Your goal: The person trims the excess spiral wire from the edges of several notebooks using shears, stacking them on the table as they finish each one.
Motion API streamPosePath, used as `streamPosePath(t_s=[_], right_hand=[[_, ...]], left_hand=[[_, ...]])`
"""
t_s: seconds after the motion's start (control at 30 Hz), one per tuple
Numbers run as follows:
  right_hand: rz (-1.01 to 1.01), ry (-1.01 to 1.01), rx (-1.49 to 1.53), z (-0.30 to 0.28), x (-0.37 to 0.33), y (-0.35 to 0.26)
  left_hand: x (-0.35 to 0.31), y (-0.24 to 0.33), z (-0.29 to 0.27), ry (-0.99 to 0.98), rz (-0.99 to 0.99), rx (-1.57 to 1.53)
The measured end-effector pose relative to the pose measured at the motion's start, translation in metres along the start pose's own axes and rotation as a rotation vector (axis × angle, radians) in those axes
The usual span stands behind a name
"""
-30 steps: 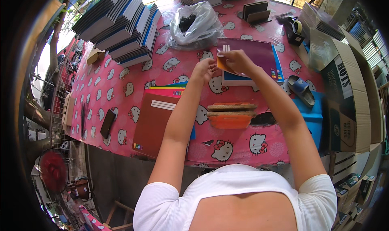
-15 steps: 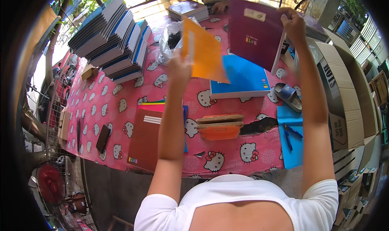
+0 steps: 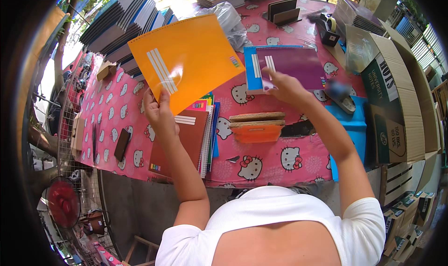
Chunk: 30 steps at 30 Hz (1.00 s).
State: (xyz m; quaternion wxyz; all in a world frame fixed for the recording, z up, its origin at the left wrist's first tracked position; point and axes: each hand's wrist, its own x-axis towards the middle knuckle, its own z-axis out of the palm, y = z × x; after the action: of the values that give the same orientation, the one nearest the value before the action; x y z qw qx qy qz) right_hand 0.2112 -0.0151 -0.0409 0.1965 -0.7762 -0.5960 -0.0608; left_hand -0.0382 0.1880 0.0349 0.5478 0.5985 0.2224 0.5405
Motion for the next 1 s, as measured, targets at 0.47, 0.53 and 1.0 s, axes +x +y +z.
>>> streamPosePath(t_s=[0.47, 0.53, 1.0], right_hand=[[0.409, 0.456, 0.964, 0.007, -0.126, -0.015], [0.421, 0.453, 0.952, 0.038, -0.135, -0.011], [0.315, 0.41, 0.033, -0.003, -0.19, 0.021]], left_hand=[[-0.058, -0.025, 0.028, -0.558, -0.182, -0.184], [-0.056, -0.037, 0.022, -0.642, -0.111, -0.03], [-0.126, 0.012, 0.111, -0.942, 0.657, 0.77]])
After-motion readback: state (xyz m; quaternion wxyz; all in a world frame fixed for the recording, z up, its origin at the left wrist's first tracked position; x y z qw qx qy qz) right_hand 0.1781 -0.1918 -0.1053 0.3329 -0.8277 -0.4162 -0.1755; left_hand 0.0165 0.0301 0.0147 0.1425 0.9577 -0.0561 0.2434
